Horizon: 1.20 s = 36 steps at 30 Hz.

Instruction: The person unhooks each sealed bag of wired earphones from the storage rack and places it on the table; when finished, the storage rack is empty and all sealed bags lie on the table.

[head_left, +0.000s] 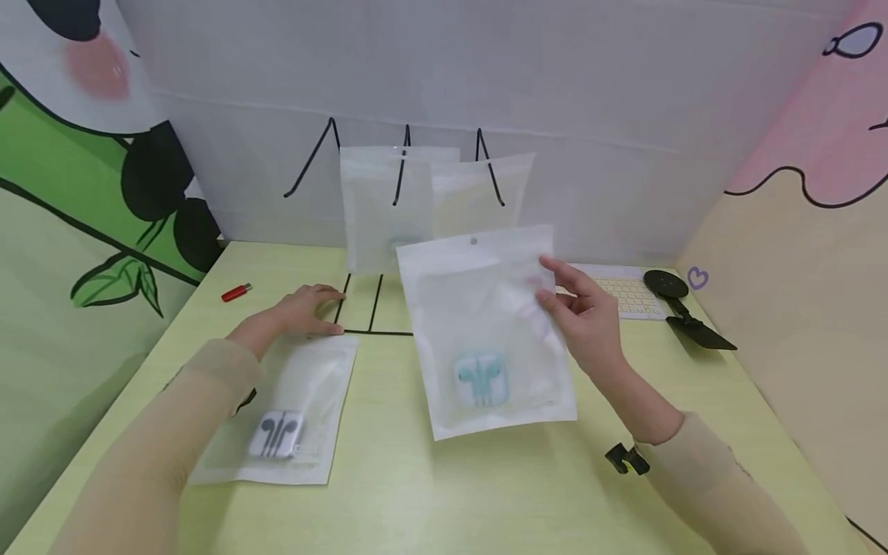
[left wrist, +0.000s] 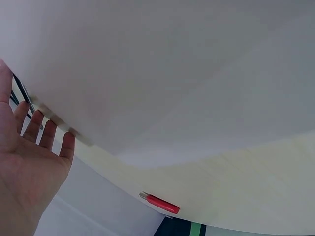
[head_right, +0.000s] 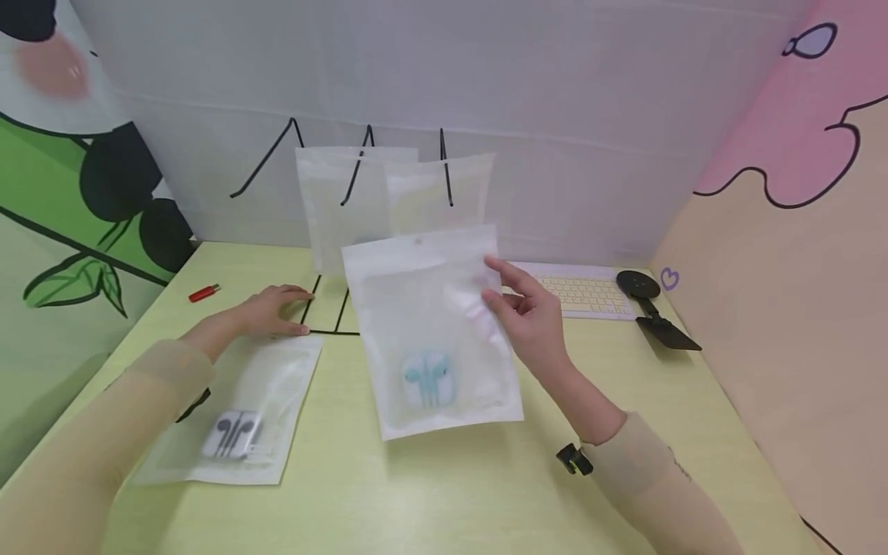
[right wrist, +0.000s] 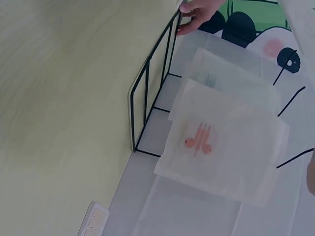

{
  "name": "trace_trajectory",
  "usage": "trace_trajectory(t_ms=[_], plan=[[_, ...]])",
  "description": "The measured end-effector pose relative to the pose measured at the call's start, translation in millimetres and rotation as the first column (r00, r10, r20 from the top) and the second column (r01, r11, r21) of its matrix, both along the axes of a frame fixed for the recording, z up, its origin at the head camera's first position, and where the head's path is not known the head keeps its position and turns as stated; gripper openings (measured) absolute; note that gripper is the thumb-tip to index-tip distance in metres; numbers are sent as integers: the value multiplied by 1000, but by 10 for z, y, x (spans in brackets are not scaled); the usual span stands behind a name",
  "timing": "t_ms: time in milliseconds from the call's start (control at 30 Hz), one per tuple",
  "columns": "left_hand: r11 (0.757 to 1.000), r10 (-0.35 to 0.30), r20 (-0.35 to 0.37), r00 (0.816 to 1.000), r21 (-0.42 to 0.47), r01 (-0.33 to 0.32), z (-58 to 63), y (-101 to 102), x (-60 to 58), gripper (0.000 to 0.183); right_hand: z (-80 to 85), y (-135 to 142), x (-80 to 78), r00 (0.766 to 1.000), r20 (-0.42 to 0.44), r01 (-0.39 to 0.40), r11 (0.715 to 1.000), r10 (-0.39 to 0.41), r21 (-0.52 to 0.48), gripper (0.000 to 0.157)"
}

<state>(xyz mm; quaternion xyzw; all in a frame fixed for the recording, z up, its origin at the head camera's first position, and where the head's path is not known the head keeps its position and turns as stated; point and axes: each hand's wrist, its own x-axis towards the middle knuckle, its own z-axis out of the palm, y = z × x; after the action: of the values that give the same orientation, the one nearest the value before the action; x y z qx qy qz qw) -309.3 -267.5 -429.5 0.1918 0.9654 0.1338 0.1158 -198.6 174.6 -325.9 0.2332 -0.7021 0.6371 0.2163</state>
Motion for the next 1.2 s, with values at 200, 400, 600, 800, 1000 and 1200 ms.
trace_trajectory(t_ms=[200,400,600,800,1000,1200], plan=[[1000,-1,6,1000,10,1,-33,2,-1,83,-79,-107,170,994,98,-53,998,51,18,42],[1000,4,-1,1000,-4,-4,-58,-3,-3,84,-197,-240,290,972,194,-135,991,134,-6,44],[1000,4,4,1000,7,-4,-48,3,-15,82,-327,-348,340,940,305,-149,989,149,-26,47],[1000,8,12,1000,4,-9,-21,-1,-12,82,-509,-417,310,906,406,-126,992,118,-8,46],[1000,7,14,1000,3,-7,-26,-6,-20,82,-698,-465,235,853,509,-160,986,113,49,48],[1000,5,16,1000,11,-6,-29,-22,-18,82,-829,-516,212,799,574,-273,959,181,78,59]])
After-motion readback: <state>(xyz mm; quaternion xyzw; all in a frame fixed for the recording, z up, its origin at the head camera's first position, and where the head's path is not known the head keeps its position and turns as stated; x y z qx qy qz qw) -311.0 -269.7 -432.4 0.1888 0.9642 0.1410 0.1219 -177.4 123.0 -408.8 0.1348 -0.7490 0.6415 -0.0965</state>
